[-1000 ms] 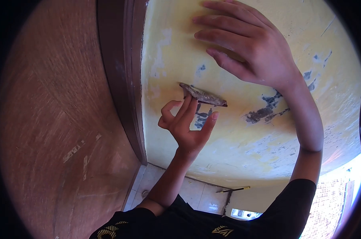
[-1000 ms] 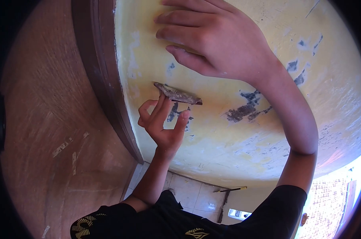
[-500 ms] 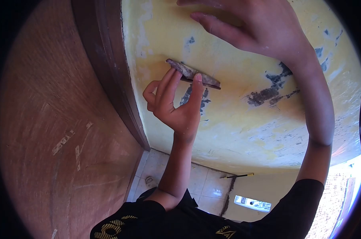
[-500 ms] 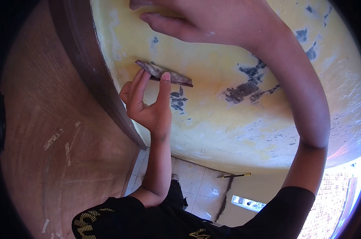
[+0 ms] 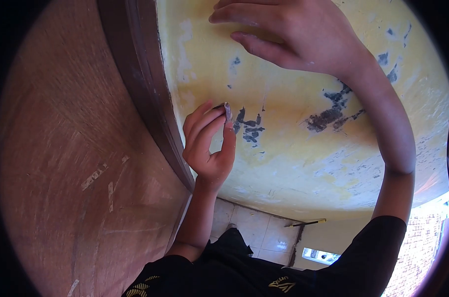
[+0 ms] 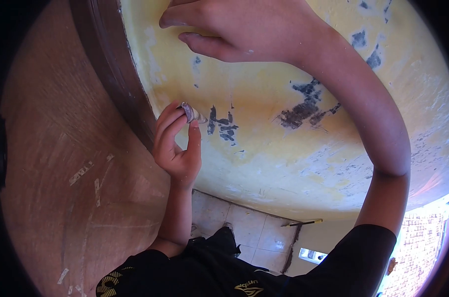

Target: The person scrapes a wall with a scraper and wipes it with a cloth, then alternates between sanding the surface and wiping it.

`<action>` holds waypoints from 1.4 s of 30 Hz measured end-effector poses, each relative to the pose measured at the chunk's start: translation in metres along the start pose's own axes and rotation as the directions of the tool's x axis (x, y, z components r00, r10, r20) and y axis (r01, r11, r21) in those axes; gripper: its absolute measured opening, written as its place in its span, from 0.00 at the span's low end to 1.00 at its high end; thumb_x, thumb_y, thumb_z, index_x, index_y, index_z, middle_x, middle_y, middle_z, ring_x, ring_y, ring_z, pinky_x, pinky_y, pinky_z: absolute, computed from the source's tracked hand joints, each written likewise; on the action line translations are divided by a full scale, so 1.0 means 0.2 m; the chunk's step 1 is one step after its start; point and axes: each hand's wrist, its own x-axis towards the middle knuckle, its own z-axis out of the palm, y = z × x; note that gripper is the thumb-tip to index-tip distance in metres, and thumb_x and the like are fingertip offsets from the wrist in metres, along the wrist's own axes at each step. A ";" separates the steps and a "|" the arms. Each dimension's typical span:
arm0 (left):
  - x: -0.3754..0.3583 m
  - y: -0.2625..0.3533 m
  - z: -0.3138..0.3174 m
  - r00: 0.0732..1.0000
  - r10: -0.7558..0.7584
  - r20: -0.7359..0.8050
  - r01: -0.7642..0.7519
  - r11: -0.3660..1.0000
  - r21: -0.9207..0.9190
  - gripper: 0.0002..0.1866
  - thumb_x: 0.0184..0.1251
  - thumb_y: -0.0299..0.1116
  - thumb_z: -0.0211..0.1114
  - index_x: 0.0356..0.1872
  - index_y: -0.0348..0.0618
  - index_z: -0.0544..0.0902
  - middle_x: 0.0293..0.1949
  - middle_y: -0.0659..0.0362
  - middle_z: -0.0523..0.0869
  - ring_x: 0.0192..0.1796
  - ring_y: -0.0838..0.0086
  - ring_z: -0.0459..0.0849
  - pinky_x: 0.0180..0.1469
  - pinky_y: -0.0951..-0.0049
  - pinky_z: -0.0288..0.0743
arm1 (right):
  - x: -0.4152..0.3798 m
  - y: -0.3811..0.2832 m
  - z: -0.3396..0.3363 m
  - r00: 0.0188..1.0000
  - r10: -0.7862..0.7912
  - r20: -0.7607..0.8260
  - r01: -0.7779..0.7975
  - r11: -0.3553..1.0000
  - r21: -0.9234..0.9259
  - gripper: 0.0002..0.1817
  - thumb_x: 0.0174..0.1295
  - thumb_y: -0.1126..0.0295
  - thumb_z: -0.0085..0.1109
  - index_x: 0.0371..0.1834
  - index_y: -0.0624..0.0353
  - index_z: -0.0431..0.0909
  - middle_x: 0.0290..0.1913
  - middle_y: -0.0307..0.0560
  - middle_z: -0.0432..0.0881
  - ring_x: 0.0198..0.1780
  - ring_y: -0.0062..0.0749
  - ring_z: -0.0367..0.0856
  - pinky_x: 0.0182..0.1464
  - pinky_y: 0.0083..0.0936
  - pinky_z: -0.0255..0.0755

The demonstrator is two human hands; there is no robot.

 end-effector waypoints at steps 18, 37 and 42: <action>-0.02 -0.05 -0.21 0.790 -0.500 0.356 0.445 0.067 -0.893 0.28 0.70 0.21 0.58 0.72 0.37 0.70 0.54 0.56 0.81 0.54 0.71 0.78 0.50 0.63 0.76 | 0.00 0.01 0.02 0.999 -0.036 -0.038 0.034 0.998 -0.054 0.13 0.69 0.60 0.65 0.48 0.56 0.87 0.50 0.45 0.89 0.65 0.45 0.83 0.72 0.41 0.74; 0.00 -0.04 -0.11 0.911 -0.393 0.124 0.397 0.760 -0.515 0.21 0.82 0.25 0.57 0.72 0.32 0.76 0.63 0.50 0.84 0.41 0.74 0.82 0.30 0.79 0.80 | -0.02 0.03 0.06 0.991 -0.048 -0.127 0.051 0.999 0.019 0.11 0.69 0.61 0.64 0.45 0.56 0.87 0.50 0.44 0.88 0.63 0.43 0.82 0.73 0.40 0.74; 0.10 -0.20 0.10 0.997 0.066 -0.029 -0.069 0.993 -0.093 0.12 0.72 0.21 0.70 0.54 0.29 0.90 0.57 0.48 0.91 0.46 0.68 0.89 0.45 0.73 0.84 | -0.01 0.01 0.02 0.998 -0.004 -0.067 0.007 0.999 0.045 0.11 0.69 0.61 0.64 0.45 0.56 0.87 0.50 0.44 0.88 0.64 0.43 0.82 0.73 0.40 0.74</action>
